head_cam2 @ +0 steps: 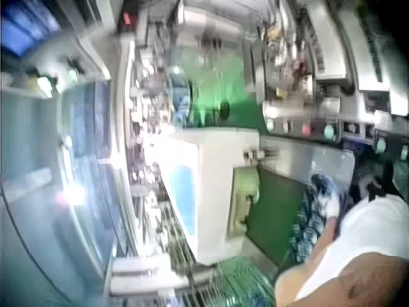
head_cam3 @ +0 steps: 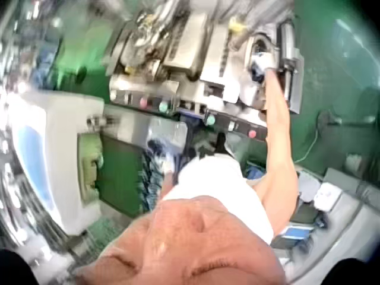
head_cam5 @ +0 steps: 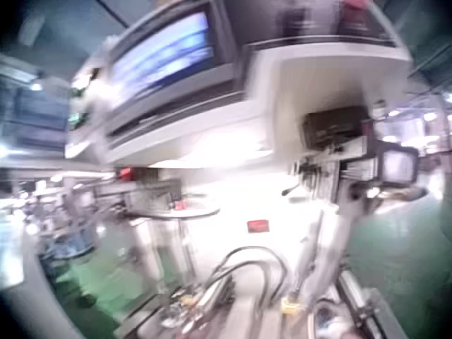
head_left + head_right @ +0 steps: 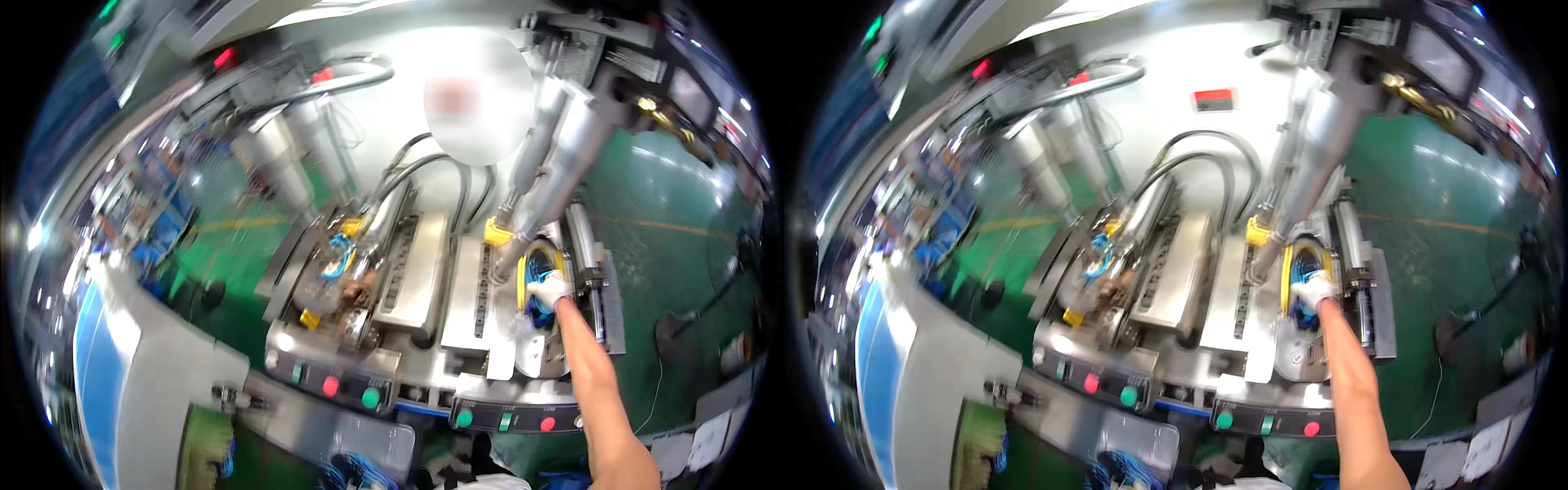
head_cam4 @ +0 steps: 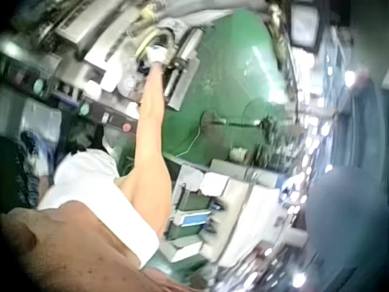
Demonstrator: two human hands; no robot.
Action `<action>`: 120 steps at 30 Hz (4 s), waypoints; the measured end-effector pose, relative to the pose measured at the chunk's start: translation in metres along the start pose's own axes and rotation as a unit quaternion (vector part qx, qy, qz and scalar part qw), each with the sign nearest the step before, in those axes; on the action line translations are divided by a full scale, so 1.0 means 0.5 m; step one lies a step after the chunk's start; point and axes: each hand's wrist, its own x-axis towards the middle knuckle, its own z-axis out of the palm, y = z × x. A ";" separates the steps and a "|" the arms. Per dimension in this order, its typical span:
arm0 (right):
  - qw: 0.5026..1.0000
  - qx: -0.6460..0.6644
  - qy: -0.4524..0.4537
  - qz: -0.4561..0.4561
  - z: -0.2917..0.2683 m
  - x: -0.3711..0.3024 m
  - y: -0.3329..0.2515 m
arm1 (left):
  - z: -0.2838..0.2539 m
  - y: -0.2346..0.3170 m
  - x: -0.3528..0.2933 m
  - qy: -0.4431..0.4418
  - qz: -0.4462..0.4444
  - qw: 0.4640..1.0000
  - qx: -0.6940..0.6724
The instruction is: The person places shoes into a pressing machine, presses buttons to operate the machine, removes the shoes from the molds, and places them onto a conveyor belt.
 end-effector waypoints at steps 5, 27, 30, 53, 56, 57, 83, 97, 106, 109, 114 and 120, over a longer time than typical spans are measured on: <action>0.915 0.130 0.242 -0.296 0.074 -0.231 -0.077 | 0.006 0.072 0.003 0.029 0.041 0.981 -0.189; 0.909 -0.108 -0.176 -0.362 0.810 -0.951 -0.244 | -0.078 -0.022 0.178 0.031 0.025 0.948 -0.316; 0.943 -0.042 -0.277 -0.180 0.746 -0.965 -0.303 | -0.141 -0.076 0.225 -0.049 -0.008 0.916 -0.398; 0.581 0.539 0.448 0.414 0.002 -1.470 0.479 | -0.221 0.481 -0.742 -0.596 0.627 0.502 -0.022; 0.535 0.444 0.573 0.433 -0.090 -1.519 0.578 | -0.146 0.519 -0.950 -0.627 0.668 0.395 -0.071; 0.560 0.377 0.586 0.448 -0.119 -1.536 0.608 | -0.121 0.528 -1.025 -0.631 0.680 0.366 -0.075; 0.892 0.441 -0.097 0.004 0.306 -1.085 0.343 | -0.174 0.037 0.233 -0.134 0.323 0.915 0.201; 0.947 -0.168 -0.269 -0.056 0.424 -1.030 0.164 | -0.512 -0.572 0.723 0.118 -0.115 0.983 -0.076; 0.943 -0.278 -0.182 0.009 0.329 -1.087 0.001 | -0.584 -0.468 1.021 0.068 0.028 0.997 -0.036; 0.884 -0.354 -0.302 -0.039 0.419 -0.997 -0.010 | -0.491 -0.576 1.017 0.154 0.057 0.986 0.034; 0.859 -0.310 -0.336 -0.232 0.508 -0.993 -0.086 | -0.583 -0.579 0.804 0.176 0.092 0.971 0.136; 0.843 -0.124 -0.342 -0.395 0.556 -1.087 -0.339 | -0.494 -0.487 0.558 0.154 0.104 0.980 0.074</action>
